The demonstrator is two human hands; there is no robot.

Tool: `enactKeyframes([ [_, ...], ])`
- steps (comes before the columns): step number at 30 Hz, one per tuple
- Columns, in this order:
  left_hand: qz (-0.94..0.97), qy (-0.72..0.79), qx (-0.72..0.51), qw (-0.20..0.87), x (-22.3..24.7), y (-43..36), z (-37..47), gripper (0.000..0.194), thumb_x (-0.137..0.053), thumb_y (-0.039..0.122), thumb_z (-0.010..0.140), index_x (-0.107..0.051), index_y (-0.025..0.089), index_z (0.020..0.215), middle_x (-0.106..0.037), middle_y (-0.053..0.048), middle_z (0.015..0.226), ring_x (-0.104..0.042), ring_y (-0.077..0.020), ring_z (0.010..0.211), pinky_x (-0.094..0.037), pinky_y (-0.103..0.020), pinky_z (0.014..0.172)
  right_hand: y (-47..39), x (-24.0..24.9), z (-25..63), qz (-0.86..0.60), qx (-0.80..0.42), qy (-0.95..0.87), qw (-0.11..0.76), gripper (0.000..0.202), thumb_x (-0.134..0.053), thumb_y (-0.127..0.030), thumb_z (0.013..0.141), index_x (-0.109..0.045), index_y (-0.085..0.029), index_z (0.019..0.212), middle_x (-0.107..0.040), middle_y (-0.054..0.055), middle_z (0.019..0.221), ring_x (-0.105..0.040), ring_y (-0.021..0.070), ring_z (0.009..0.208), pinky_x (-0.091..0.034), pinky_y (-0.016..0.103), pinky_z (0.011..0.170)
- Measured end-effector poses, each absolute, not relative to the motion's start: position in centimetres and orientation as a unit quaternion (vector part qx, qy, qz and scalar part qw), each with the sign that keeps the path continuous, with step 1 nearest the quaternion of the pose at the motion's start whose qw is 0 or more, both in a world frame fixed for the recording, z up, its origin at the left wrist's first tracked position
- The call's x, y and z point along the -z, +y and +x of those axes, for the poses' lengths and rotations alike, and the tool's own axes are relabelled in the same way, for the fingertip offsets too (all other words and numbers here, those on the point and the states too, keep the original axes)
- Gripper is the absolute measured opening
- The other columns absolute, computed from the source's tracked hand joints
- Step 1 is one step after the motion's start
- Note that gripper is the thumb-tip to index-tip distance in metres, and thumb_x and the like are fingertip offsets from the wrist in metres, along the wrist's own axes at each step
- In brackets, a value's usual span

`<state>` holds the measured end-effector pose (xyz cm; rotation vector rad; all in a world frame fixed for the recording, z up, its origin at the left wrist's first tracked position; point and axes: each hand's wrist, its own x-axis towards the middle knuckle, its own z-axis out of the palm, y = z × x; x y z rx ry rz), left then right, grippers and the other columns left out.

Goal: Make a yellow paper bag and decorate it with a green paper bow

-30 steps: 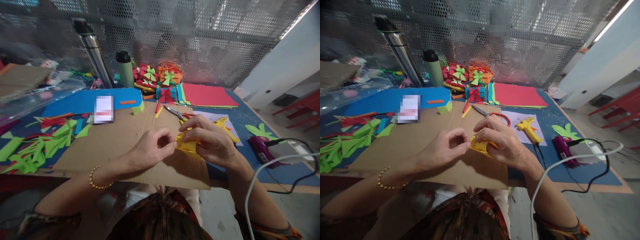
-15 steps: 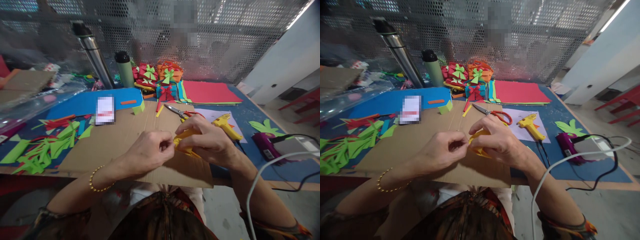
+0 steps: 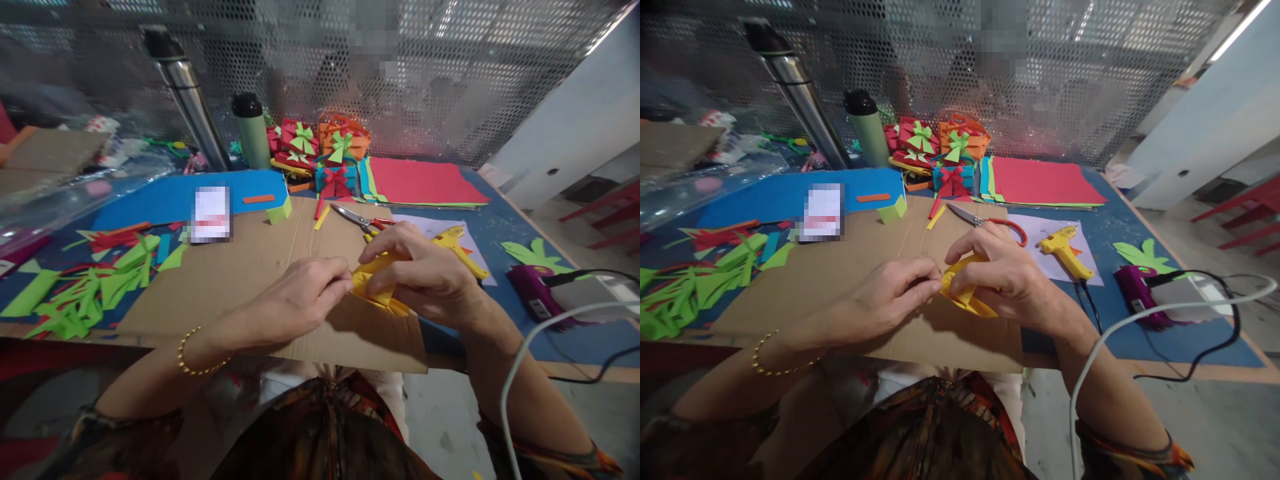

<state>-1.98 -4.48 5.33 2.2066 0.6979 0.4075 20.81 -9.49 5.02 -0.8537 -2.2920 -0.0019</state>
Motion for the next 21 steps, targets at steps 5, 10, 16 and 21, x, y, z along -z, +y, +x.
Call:
enactKeyframes([
  [5, 0.859, 0.281, -0.151, 0.401, -5.5, -4.5, -1.9, 0.024, -0.047, 0.025, 0.1, -0.056, 0.019, 0.079, -0.058, 0.002, 0.071, -0.05, -0.014, 0.066, -0.036, -0.028, 0.063, -9.4, -5.1, 20.8, -0.323, 0.0, -0.882, 0.342, 0.026, -0.057, -0.014, 0.102, -0.074, -0.026, 0.086, -0.073, 0.006, 0.102, -0.069, 0.0199, 0.092, -0.051, 0.041, 0.083],
  [10, 0.851, 0.263, -0.164, 0.424, -4.9, -4.4, -2.0, 0.026, -0.047, 0.028, 0.103, -0.057, 0.019, 0.08, -0.061, 0.001, 0.075, -0.055, -0.0141, 0.07, -0.039, -0.028, 0.065, -9.4, -5.0, 21.0, -0.325, -0.011, -0.876, 0.357, 0.027, -0.057, -0.006, 0.096, -0.072, -0.027, 0.089, -0.073, 0.004, 0.103, -0.07, 0.0198, 0.094, -0.052, 0.04, 0.083],
  [16, 0.881, 0.239, -0.271, 0.304, -4.0, -4.9, -2.3, 0.013, -0.063, 0.025, 0.1, -0.062, 0.019, 0.111, -0.068, -0.003, 0.098, -0.061, -0.0146, 0.078, -0.047, -0.029, 0.073, -9.6, -5.1, 21.2, -0.343, -0.048, -0.859, 0.377, 0.028, -0.057, -0.001, 0.089, -0.071, -0.025, 0.093, -0.071, 0.006, 0.107, -0.069, 0.02, 0.098, -0.054, 0.035, 0.076],
  [21, 0.906, 0.171, -0.32, 0.218, -3.3, -4.5, -2.3, 0.015, -0.063, 0.011, 0.098, -0.061, 0.018, 0.111, -0.068, -0.005, 0.103, -0.064, -0.0144, 0.083, -0.052, -0.028, 0.077, -9.6, -4.8, 20.9, -0.34, -0.073, -0.852, 0.392, 0.031, -0.055, 0.002, 0.086, -0.07, -0.025, 0.092, -0.069, 0.005, 0.101, -0.068, 0.0184, 0.093, -0.054, 0.033, 0.076],
])
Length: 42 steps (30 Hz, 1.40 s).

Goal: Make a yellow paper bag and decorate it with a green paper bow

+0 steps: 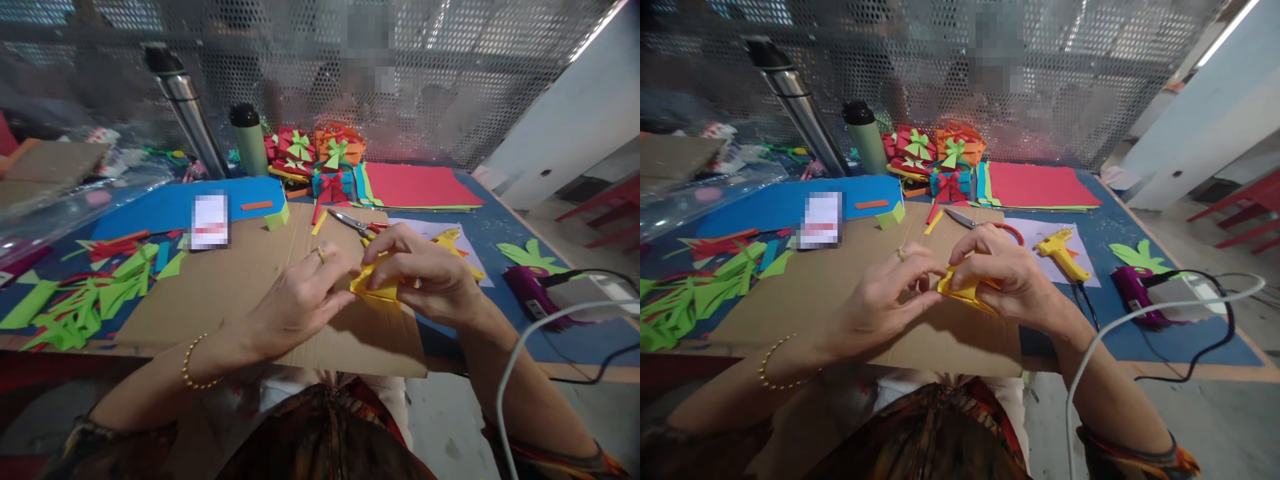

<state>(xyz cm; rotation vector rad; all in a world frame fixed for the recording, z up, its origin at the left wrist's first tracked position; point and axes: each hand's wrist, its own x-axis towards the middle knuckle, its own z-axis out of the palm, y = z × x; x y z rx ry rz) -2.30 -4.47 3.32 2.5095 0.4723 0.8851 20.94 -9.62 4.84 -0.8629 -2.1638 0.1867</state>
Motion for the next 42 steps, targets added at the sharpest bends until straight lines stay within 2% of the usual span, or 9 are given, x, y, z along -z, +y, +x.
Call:
enactKeyframes([
  [6, 0.902, 0.133, -0.364, 0.188, -2.9, -4.2, -2.0, 0.013, -0.063, 0.009, 0.098, -0.06, 0.017, 0.108, -0.067, -0.003, 0.097, -0.064, -0.0137, 0.081, -0.053, -0.025, 0.072, -9.4, -4.4, 20.8, -0.33, -0.093, -0.839, 0.421, 0.033, -0.057, 0.001, 0.086, -0.069, -0.026, 0.1, -0.067, 0.003, 0.092, -0.066, 0.0196, 0.087, -0.054, 0.036, 0.078],
  [12, 0.9, 0.137, -0.365, 0.194, -2.6, -4.1, -1.8, 0.011, -0.068, 0.012, 0.097, -0.059, 0.016, 0.102, -0.065, -0.002, 0.092, -0.063, -0.0136, 0.078, -0.051, -0.025, 0.07, -9.3, -4.2, 20.5, -0.362, -0.006, -0.844, 0.395, 0.032, -0.059, 0.004, 0.086, -0.067, -0.024, 0.098, -0.066, 0.003, 0.091, -0.066, 0.0181, 0.083, -0.053, 0.033, 0.074],
  [17, 0.897, 0.141, -0.356, 0.222, -2.4, -3.9, -1.8, 0.012, -0.065, 0.008, 0.097, -0.062, 0.016, 0.105, -0.066, -0.002, 0.093, -0.063, -0.0132, 0.079, -0.051, -0.026, 0.071, -9.3, -4.0, 20.7, -0.342, 0.054, -0.854, 0.388, 0.033, -0.057, 0.005, 0.087, -0.067, -0.025, 0.098, -0.068, 0.002, 0.087, -0.065, 0.0176, 0.079, -0.049, 0.036, 0.073],
  [25, 0.892, 0.14, -0.363, 0.232, -2.1, -3.5, -1.7, 0.011, -0.067, 0.009, 0.096, -0.064, 0.015, 0.104, -0.066, -0.002, 0.092, -0.063, -0.0136, 0.08, -0.052, -0.026, 0.072, -9.0, -3.9, 20.9, -0.338, 0.05, -0.861, 0.376, 0.032, -0.058, 0.003, 0.088, -0.069, -0.025, 0.098, -0.069, 0.002, 0.086, -0.064, 0.018, 0.077, -0.048, 0.038, 0.075],
  [30, 0.896, 0.113, -0.361, 0.231, -2.3, -3.4, -1.8, 0.01, -0.067, 0.011, 0.098, -0.065, 0.016, 0.106, -0.07, -0.005, 0.1, -0.067, -0.015, 0.087, -0.055, -0.027, 0.075, -9.3, -4.1, 20.8, -0.346, 0.026, -0.859, 0.378, 0.033, -0.055, 0.006, 0.087, -0.067, -0.025, 0.095, -0.069, 0.002, 0.087, -0.064, 0.0183, 0.079, -0.047, 0.037, 0.074],
  [35, 0.896, 0.101, -0.371, 0.223, -2.2, -3.2, -1.8, 0.009, -0.069, 0.01, 0.096, -0.065, 0.014, 0.104, -0.072, -0.007, 0.101, -0.069, -0.0154, 0.088, -0.056, -0.026, 0.075, -9.3, -4.0, 20.7, -0.349, 0.016, -0.856, 0.382, 0.036, -0.053, 0.008, 0.082, -0.064, -0.024, 0.095, -0.068, 0.002, 0.087, -0.064, 0.0186, 0.081, -0.046, 0.038, 0.075],
  [39, 0.893, 0.1, -0.383, 0.217, -2.0, -3.1, -1.8, 0.011, -0.068, 0.009, 0.096, -0.065, 0.015, 0.105, -0.072, -0.006, 0.099, -0.068, -0.014, 0.086, -0.056, -0.025, 0.074, -9.3, -4.1, 20.8, -0.36, 0.022, -0.855, 0.372, 0.045, -0.049, 0.01, 0.074, -0.064, -0.025, 0.097, -0.068, 0.002, 0.089, -0.064, 0.0187, 0.082, -0.046, 0.037, 0.076],
  [42, 0.894, 0.111, -0.378, 0.214, -1.9, -3.2, -1.8, 0.01, -0.067, 0.01, 0.097, -0.064, 0.015, 0.106, -0.071, -0.004, 0.096, -0.067, -0.0133, 0.082, -0.056, -0.025, 0.072, -9.2, -4.0, 20.9, -0.364, 0.033, -0.856, 0.365, 0.045, -0.049, 0.01, 0.074, -0.065, -0.025, 0.098, -0.068, 0.001, 0.089, -0.062, 0.0184, 0.081, -0.046, 0.036, 0.076],
])
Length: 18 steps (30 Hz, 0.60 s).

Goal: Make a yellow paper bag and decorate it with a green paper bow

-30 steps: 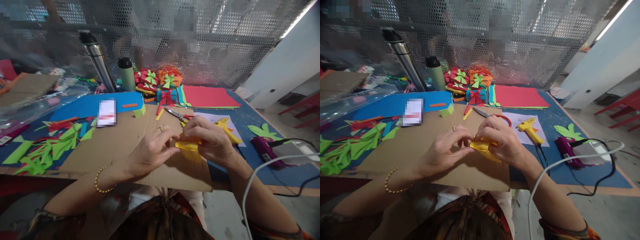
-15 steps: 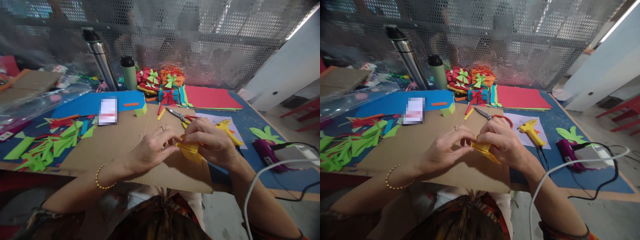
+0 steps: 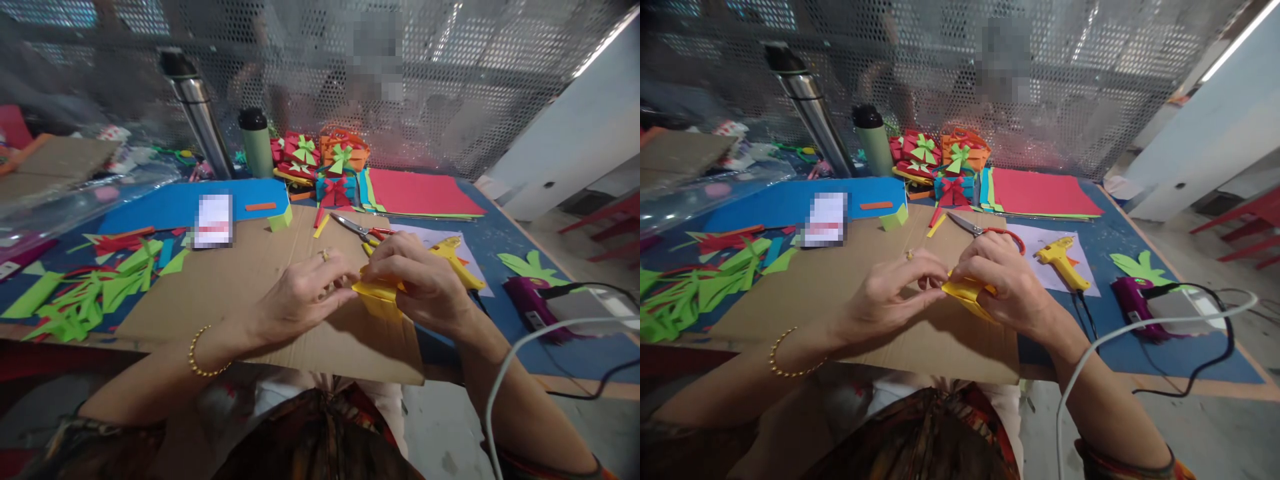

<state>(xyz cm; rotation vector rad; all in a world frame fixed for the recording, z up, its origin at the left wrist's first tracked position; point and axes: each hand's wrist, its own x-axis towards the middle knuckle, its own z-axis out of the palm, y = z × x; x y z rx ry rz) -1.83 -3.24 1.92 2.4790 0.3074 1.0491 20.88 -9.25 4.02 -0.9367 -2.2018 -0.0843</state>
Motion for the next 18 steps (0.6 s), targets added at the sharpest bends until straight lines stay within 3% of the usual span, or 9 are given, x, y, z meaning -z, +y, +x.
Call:
enactKeyframes([
  [7, 0.896, 0.111, -0.38, 0.202, -2.32, -3.67, -1.84, 0.01, -0.065, 0.01, 0.099, -0.067, 0.018, 0.106, -0.075, -0.005, 0.101, -0.071, -0.0147, 0.092, -0.058, -0.025, 0.079, -9.32, -3.97, 20.87, -0.368, 0.008, -0.851, 0.374, 0.033, -0.057, 0.006, 0.083, -0.066, -0.024, 0.094, -0.069, 0.003, 0.089, -0.064, 0.0191, 0.082, -0.046, 0.036, 0.075],
  [18, 0.883, 0.118, -0.398, 0.218, -2.25, -3.73, -1.63, 0.009, -0.067, 0.008, 0.097, -0.066, 0.017, 0.097, -0.073, -0.004, 0.096, -0.069, -0.013, 0.086, -0.056, -0.024, 0.078, -9.24, -4.21, 20.81, -0.346, -0.014, -0.856, 0.384, 0.027, -0.062, 0.001, 0.088, -0.069, -0.025, 0.092, -0.074, 0.002, 0.091, -0.067, 0.0196, 0.081, -0.046, 0.04, 0.077],
])
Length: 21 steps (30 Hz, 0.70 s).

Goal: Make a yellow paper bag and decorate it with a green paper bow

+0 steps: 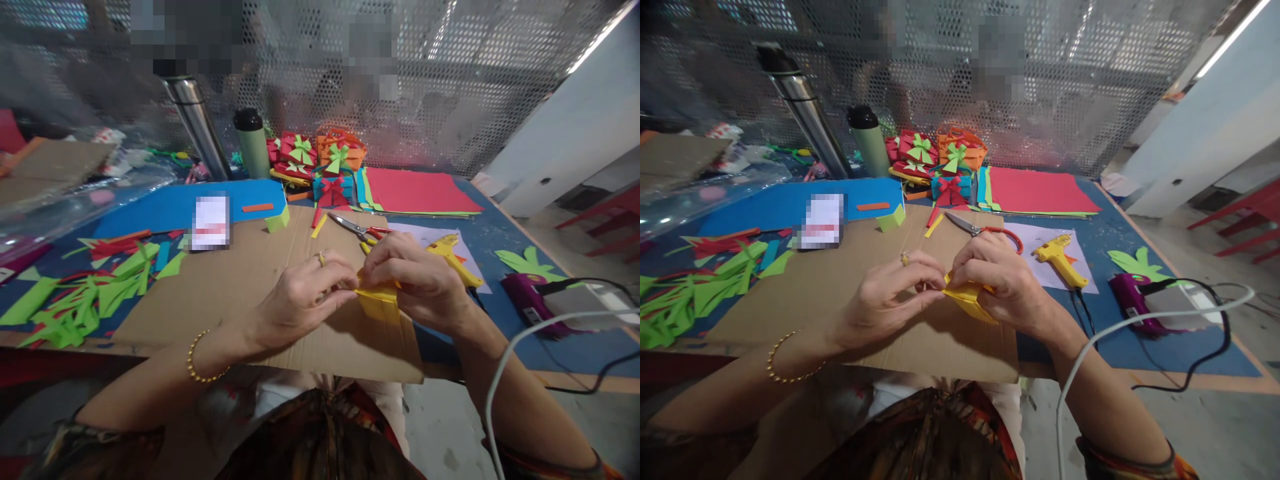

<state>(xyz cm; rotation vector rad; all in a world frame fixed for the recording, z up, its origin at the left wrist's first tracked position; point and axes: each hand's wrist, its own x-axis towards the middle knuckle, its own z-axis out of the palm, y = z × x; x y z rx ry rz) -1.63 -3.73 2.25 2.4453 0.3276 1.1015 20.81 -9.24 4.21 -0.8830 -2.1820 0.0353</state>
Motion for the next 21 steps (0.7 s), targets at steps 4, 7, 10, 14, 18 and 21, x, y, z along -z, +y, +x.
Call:
enactKeyframes([
  [4, 0.88, 0.118, -0.399, 0.229, -2.24, -3.62, -1.58, 0.007, -0.07, 0.011, 0.096, -0.066, 0.017, 0.096, -0.071, -0.003, 0.092, -0.067, -0.0121, 0.08, -0.055, -0.023, 0.073, -9.2, -4.25, 20.81, -0.341, -0.013, -0.856, 0.389, 0.029, -0.063, 0.002, 0.086, -0.066, -0.025, 0.094, -0.074, 0.003, 0.091, -0.068, 0.0204, 0.082, -0.048, 0.04, 0.077],
  [7, 0.887, 0.115, -0.393, 0.214, -2.35, -3.64, -1.67, 0.008, -0.066, 0.01, 0.098, -0.066, 0.018, 0.098, -0.073, -0.005, 0.097, -0.07, -0.0143, 0.089, -0.057, -0.025, 0.078, -9.23, -4.35, 20.73, -0.34, -0.015, -0.855, 0.391, 0.03, -0.06, 0.004, 0.086, -0.064, -0.024, 0.094, -0.073, 0.003, 0.09, -0.069, 0.0199, 0.084, -0.049, 0.039, 0.077],
  [10, 0.889, 0.113, -0.395, 0.203, -2.46, -3.68, -1.79, 0.008, -0.066, 0.01, 0.098, -0.066, 0.018, 0.099, -0.074, -0.005, 0.1, -0.071, -0.0146, 0.091, -0.058, -0.025, 0.08, -9.28, -4.46, 20.7, -0.343, -0.011, -0.856, 0.387, 0.031, -0.054, 0.003, 0.088, -0.066, -0.025, 0.096, -0.073, 0.003, 0.091, -0.069, 0.0195, 0.084, -0.05, 0.038, 0.076],
  [14, 0.895, 0.107, -0.394, 0.18, -2.48, -3.65, -1.91, 0.007, -0.066, 0.011, 0.098, -0.068, 0.018, 0.098, -0.075, -0.005, 0.102, -0.071, -0.0136, 0.089, -0.058, -0.024, 0.078, -9.32, -4.53, 20.82, -0.343, -0.002, -0.865, 0.366, 0.031, -0.057, 0.003, 0.087, -0.068, -0.025, 0.096, -0.073, 0.004, 0.095, -0.068, 0.0191, 0.086, -0.049, 0.037, 0.076],
  [18, 0.896, 0.107, -0.395, 0.175, -2.39, -3.6, -1.89, 0.012, -0.062, 0.011, 0.1, -0.069, 0.019, 0.097, -0.075, -0.005, 0.103, -0.071, -0.0134, 0.089, -0.058, -0.024, 0.078, -9.48, -4.58, 20.89, -0.353, -0.018, -0.862, 0.364, 0.032, -0.054, 0.004, 0.083, -0.063, -0.026, 0.092, -0.071, 0.004, 0.098, -0.068, 0.0194, 0.09, -0.053, 0.036, 0.077],
  [21, 0.886, 0.12, -0.41, 0.181, -2.32, -3.53, -1.84, 0.012, -0.062, 0.011, 0.1, -0.069, 0.02, 0.098, -0.075, -0.004, 0.101, -0.071, -0.0134, 0.089, -0.059, -0.025, 0.079, -9.62, -4.49, 20.94, -0.378, -0.01, -0.851, 0.363, 0.038, -0.055, 0.003, 0.078, -0.063, -0.027, 0.1, -0.07, 0.006, 0.11, -0.068, 0.0228, 0.1, -0.056, 0.04, 0.084],
])
